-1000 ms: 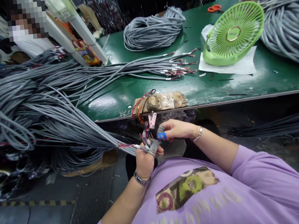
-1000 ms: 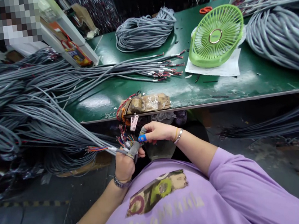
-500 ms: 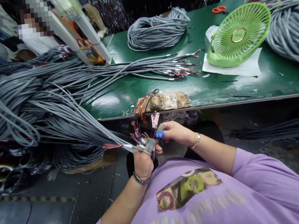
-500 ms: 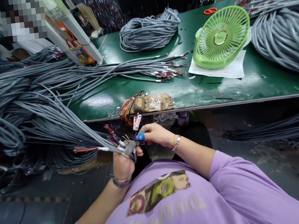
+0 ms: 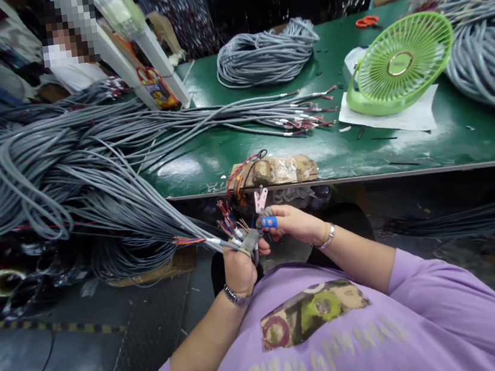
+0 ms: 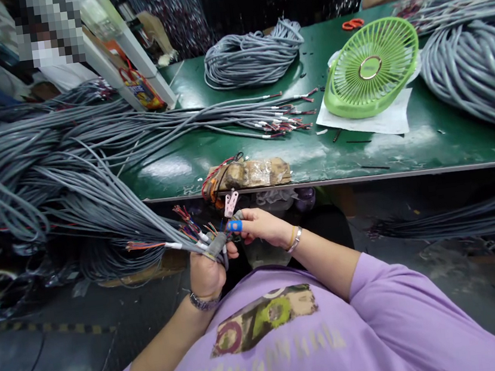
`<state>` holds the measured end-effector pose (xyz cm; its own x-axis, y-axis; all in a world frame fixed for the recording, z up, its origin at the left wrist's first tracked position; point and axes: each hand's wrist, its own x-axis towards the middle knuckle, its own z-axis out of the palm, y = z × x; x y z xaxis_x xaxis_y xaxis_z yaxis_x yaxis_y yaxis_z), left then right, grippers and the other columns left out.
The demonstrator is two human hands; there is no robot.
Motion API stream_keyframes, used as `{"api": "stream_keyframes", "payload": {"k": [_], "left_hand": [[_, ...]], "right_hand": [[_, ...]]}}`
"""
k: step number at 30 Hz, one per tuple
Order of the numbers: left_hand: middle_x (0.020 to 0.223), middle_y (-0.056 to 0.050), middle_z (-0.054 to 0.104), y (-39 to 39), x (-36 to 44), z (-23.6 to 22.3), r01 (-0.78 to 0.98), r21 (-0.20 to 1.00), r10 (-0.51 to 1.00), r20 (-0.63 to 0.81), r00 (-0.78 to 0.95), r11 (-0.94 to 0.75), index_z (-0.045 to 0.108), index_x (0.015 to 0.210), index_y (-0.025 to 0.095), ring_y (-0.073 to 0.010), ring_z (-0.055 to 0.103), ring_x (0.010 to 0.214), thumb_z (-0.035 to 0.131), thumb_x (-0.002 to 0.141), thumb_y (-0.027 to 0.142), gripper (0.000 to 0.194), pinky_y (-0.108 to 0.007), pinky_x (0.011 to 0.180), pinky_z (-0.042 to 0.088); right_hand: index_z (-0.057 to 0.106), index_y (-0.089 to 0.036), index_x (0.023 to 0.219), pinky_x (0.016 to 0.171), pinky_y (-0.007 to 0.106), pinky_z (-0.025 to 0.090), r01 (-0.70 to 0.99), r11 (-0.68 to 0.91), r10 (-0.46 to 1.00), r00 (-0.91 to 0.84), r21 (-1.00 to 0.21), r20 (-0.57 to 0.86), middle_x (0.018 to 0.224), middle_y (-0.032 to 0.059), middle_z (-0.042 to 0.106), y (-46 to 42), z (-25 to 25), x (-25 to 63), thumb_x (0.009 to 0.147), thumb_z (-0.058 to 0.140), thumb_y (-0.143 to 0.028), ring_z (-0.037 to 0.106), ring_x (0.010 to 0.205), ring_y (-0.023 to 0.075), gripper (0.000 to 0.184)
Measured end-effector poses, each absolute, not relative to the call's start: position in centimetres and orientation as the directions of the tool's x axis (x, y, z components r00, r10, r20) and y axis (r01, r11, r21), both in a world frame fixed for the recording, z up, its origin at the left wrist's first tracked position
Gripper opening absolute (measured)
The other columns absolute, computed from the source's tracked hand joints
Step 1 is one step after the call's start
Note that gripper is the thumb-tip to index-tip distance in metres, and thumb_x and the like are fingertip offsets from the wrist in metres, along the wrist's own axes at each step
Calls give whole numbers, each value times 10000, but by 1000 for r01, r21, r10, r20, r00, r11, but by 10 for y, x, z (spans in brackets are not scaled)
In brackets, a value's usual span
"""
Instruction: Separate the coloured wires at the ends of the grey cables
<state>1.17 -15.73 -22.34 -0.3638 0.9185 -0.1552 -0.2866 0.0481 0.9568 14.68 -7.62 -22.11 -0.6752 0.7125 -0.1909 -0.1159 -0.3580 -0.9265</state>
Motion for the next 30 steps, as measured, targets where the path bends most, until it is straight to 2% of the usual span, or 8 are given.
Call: {"api": "stream_keyframes", "payload": {"k": [6, 15, 21, 24, 27, 30], "left_hand": [[536, -12, 659, -160, 11, -230, -231, 972, 937, -108, -332, 30, 669, 636, 144, -125, 616, 467, 722, 721, 337, 217, -217, 467, 523], [517, 4, 647, -160, 11, -232, -250, 968, 920, -119, -373, 24, 658, 635, 146, -117, 611, 452, 726, 725, 319, 207, -217, 483, 528], [535, -4, 650, -161, 10, -233, -231, 972, 948, -117, -297, 48, 662, 640, 141, -114, 602, 455, 728, 721, 337, 222, -212, 464, 516], [526, -2, 641, -163, 9, -232, -243, 969, 942, -113, -316, 35, 663, 647, 140, -109, 588, 446, 728, 718, 348, 229, -210, 457, 509], [520, 3, 634, -164, 8, -228, -271, 962, 927, -131, -350, 34, 665, 674, 141, -107, 582, 440, 728, 711, 359, 231, -206, 444, 497], [508, 11, 626, -164, 8, -223, -297, 953, 923, -159, -351, 52, 661, 683, 144, -100, 567, 421, 726, 710, 364, 231, -199, 431, 484]], "right_hand": [[540, -148, 691, 492, 207, 369, -50, -291, 742, -642, -956, -192, 585, -33, 515, -80, -218, 140, 618, 761, -572, 435, 534, 72, 484], [600, -130, 743, 552, 226, 409, -149, -355, 739, -650, -923, -179, 644, -15, 577, -89, -218, 144, 583, 804, -519, 497, 574, 82, 468], [582, -141, 718, 516, 213, 397, -155, -337, 793, -579, -929, -191, 624, -30, 558, -88, -218, 134, 586, 820, -446, 477, 545, 74, 409], [587, -146, 719, 494, 208, 390, -149, -353, 812, -540, -924, -223, 619, -27, 559, -87, -222, 131, 594, 808, -421, 467, 527, 72, 375], [553, -160, 689, 467, 187, 364, -219, -421, 837, -467, -880, -285, 567, -49, 513, -83, -229, 134, 610, 791, -382, 428, 494, 60, 335], [545, -168, 711, 470, 179, 374, -359, -506, 831, -447, -785, -331, 588, -48, 517, -75, -235, 140, 664, 759, -395, 422, 495, 58, 315]]}}
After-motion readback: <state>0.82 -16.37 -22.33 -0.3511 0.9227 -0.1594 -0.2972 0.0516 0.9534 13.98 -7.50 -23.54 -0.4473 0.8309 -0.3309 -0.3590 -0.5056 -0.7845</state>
